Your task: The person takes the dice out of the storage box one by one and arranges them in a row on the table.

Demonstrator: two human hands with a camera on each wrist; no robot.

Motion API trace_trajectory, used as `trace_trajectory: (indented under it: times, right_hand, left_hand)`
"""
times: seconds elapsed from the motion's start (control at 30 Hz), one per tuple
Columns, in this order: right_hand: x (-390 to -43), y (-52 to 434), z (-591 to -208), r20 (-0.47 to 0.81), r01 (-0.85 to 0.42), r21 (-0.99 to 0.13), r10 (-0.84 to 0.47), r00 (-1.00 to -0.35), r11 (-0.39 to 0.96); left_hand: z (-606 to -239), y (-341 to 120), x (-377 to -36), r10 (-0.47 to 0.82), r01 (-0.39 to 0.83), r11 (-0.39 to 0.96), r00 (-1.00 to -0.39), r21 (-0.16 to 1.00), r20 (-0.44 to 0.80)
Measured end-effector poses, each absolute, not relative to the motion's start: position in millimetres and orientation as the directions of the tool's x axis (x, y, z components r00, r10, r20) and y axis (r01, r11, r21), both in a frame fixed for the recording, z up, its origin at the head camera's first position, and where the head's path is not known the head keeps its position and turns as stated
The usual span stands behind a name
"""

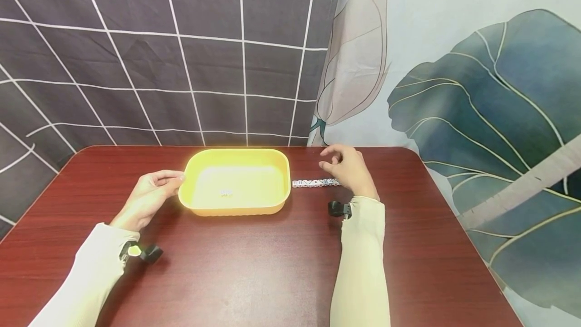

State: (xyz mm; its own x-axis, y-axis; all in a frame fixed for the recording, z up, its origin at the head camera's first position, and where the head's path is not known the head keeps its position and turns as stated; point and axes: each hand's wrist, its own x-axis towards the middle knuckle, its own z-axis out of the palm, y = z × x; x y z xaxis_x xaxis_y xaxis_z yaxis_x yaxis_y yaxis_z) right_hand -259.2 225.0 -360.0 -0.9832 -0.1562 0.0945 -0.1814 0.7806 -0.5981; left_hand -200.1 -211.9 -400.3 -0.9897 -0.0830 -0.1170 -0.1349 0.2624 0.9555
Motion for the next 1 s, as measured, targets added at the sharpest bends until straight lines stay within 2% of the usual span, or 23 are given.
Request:
trace_trajectory:
  times: [1.0]
  right_hand:
    - [-262, 161, -356, 0.128, -0.299, -0.645, -0.286, -0.95, 0.703]
  left_hand:
    - [-403, -213, -200, -0.078, -0.131, 0.265, -0.99, 0.955, -0.114]
